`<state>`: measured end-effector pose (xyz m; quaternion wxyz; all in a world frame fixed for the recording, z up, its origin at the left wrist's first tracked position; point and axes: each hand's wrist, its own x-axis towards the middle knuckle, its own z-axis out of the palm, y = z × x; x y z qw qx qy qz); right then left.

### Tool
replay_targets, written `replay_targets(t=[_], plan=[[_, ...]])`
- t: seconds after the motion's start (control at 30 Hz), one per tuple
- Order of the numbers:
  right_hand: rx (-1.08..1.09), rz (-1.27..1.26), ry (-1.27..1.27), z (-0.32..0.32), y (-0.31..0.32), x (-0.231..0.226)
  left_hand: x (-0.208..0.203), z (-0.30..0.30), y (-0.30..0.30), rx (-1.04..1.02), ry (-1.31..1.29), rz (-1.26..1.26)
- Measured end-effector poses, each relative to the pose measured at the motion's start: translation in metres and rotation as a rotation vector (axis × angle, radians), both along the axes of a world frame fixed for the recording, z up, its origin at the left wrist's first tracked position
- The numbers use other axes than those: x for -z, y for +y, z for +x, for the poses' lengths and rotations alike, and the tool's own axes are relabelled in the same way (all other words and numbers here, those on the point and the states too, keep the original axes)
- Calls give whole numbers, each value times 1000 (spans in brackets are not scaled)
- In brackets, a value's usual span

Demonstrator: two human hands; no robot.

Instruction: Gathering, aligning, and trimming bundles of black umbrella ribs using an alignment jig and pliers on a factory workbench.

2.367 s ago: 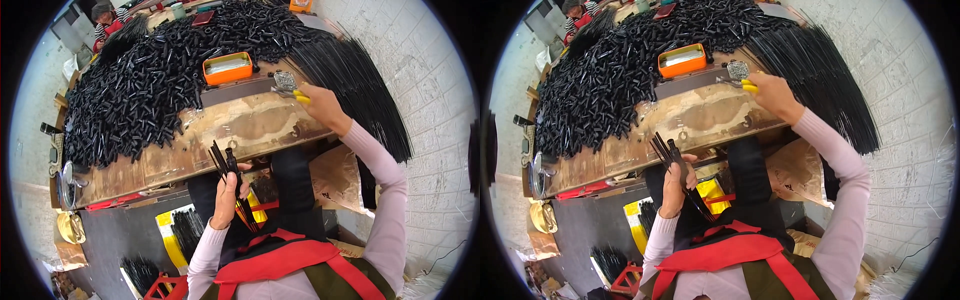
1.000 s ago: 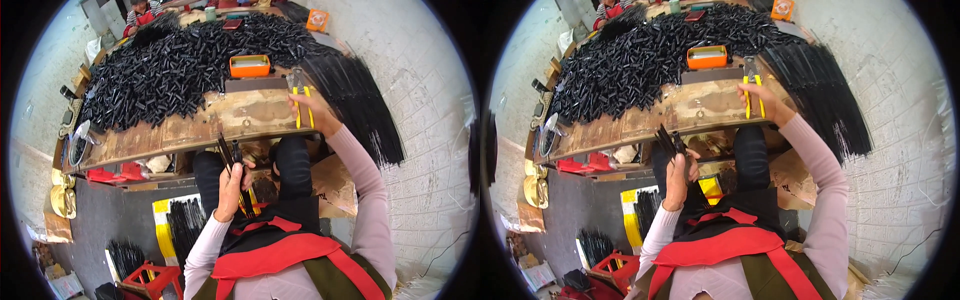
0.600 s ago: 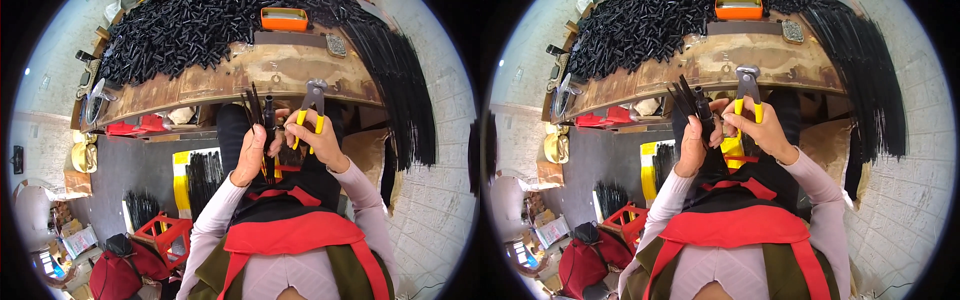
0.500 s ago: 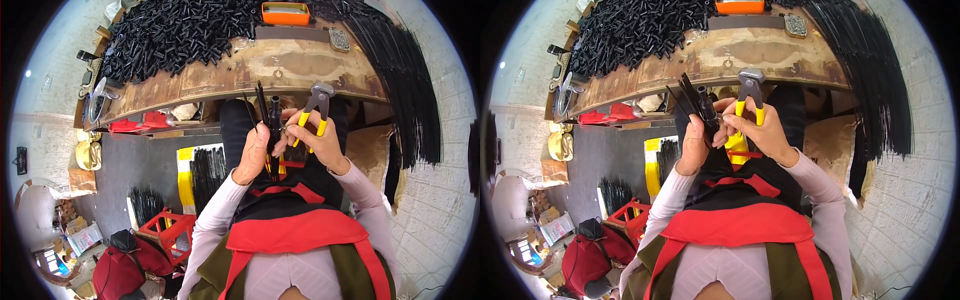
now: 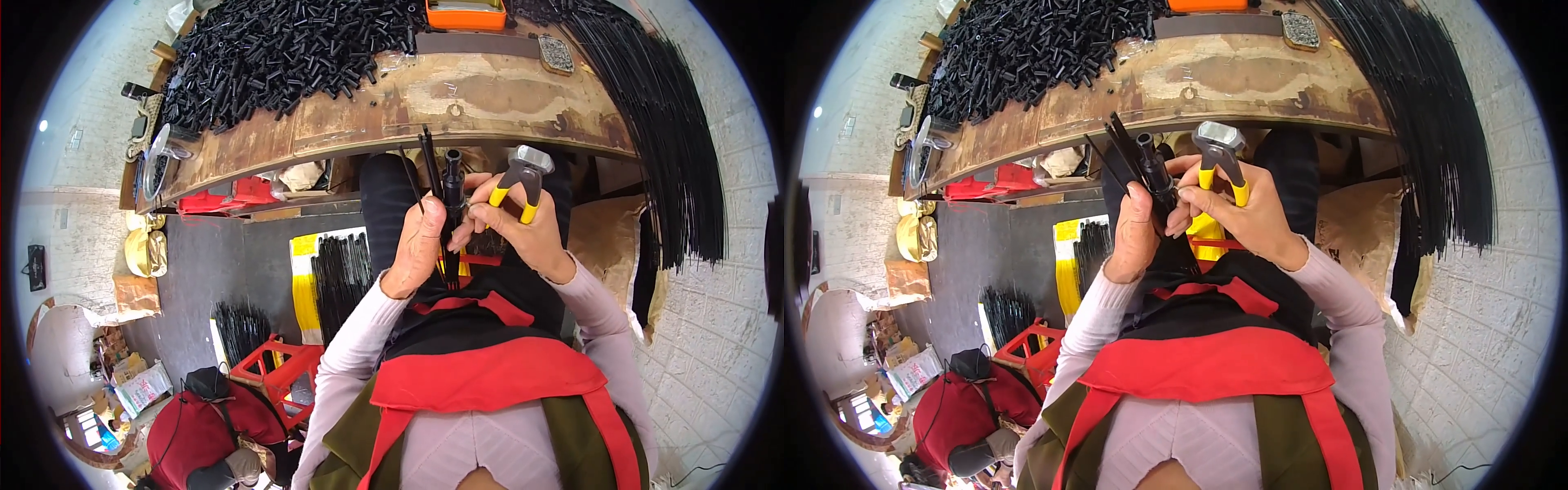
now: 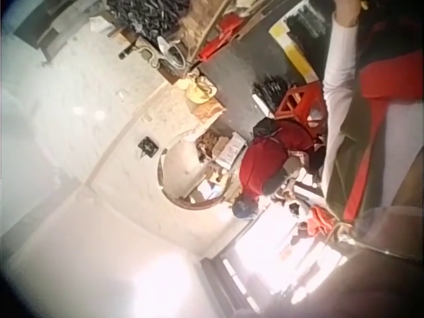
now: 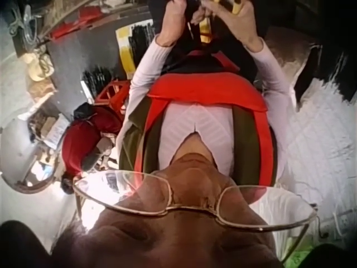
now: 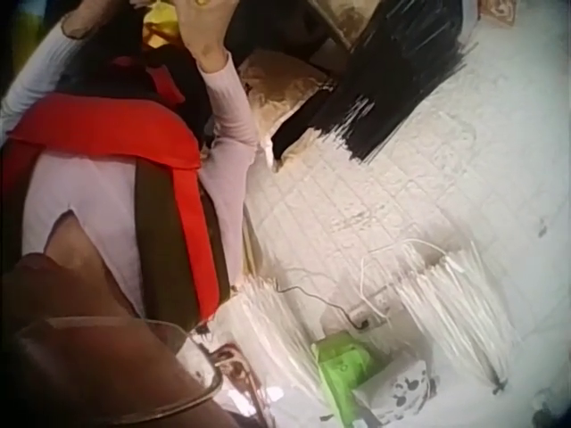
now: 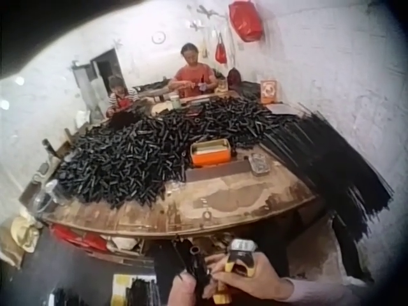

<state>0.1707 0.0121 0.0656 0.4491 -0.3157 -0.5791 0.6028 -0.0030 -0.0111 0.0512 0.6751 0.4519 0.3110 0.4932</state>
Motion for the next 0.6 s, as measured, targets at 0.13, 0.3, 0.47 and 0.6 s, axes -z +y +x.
replay_targets(t=[0.13,0.3,0.47,0.6], plan=[[-12,5,8,-5,0,-2,0,-3,-3,-23,13,21],[-22,-14,65,-7,0,-2,-1,-5,-2,-10,6,28],[-21,-70,-9,-7,0,-13,4,-5,-1,-37,-27,54],[78,405,-306,-2,8,-17,5,-6,4,4,-48,58]])
